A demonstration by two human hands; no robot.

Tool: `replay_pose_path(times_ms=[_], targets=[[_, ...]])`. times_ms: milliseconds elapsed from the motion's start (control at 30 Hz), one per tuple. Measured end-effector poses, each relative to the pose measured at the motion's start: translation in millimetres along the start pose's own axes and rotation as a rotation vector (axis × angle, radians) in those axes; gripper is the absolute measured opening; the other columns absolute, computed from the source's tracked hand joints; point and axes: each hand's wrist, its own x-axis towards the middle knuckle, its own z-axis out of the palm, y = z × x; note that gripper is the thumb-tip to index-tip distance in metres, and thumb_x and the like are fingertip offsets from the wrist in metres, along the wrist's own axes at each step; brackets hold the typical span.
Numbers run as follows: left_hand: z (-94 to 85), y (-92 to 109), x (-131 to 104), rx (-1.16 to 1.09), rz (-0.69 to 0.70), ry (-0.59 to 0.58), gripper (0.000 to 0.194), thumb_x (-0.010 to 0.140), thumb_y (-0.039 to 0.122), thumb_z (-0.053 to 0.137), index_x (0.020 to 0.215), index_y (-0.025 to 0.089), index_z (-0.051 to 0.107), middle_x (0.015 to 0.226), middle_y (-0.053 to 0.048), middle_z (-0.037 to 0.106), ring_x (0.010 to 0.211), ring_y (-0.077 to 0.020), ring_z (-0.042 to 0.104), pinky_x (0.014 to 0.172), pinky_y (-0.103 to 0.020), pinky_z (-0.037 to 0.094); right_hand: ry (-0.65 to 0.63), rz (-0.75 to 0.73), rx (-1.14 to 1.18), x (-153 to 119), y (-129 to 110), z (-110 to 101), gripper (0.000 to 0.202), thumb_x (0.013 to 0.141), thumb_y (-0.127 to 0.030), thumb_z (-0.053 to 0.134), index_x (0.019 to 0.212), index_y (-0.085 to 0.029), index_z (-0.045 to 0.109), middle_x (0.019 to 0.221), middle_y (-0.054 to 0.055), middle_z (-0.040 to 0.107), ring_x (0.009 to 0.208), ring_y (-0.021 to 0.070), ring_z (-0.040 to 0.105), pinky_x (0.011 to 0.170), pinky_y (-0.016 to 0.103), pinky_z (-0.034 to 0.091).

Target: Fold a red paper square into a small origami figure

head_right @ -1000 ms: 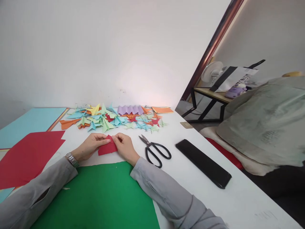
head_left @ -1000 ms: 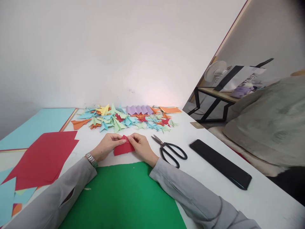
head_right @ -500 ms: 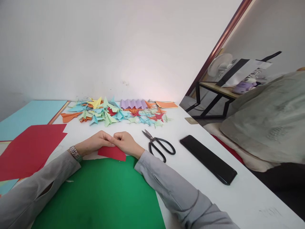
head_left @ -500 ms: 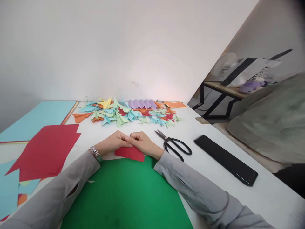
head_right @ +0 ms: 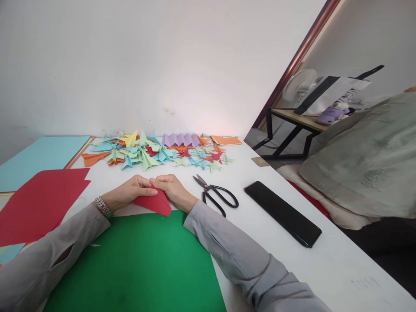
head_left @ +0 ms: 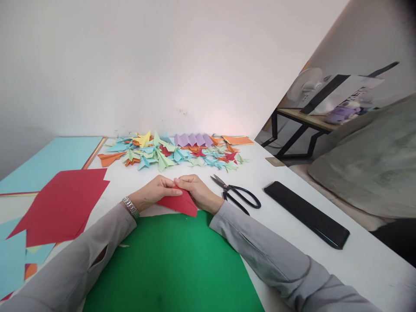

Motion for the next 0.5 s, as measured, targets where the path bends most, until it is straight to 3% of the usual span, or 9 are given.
replay_pose_path(times_ms=[200,333,500], targets=[[2.6,0.1,-0.6,0.02,-0.005,0.148,0.026,0.06,0.036,0.08,0.057,0.013,0.068,0.053,0.001,0.062,0.051,-0.0078,0.048,0.051,-0.02,0.034,0.027,-0.021,0.038,-0.6,-1.3,1.3,0.049,0.065,-0.058,0.07,0.049,-0.017,0.048,0.042,-0.007,0.042,0.041,0.006,0.029,0.042,0.024,0.018],[2.0,0.6,-1.0,0.055,-0.005,0.095,0.027,0.06,0.035,0.08,0.052,0.013,0.066,0.049,0.002,0.058,0.049,-0.0067,0.043,0.049,-0.02,0.03,0.051,-0.043,-0.061,0.5,1.0,-2.1,0.058,0.073,-0.064,0.059,0.042,-0.019,0.04,0.035,-0.008,0.031,0.037,0.0052,0.021,0.042,0.026,0.012],[0.4,0.5,0.0,0.061,-0.042,0.058,0.023,0.06,0.035,0.079,0.064,0.014,0.073,0.06,-0.002,0.066,0.055,-0.0107,0.051,0.053,-0.023,0.036,-0.045,-0.044,-0.145,-1.6,0.4,-5.0,0.051,0.068,-0.06,0.067,0.049,-0.016,0.05,0.044,-0.007,0.039,0.044,0.0058,0.027,0.045,0.024,0.017]])
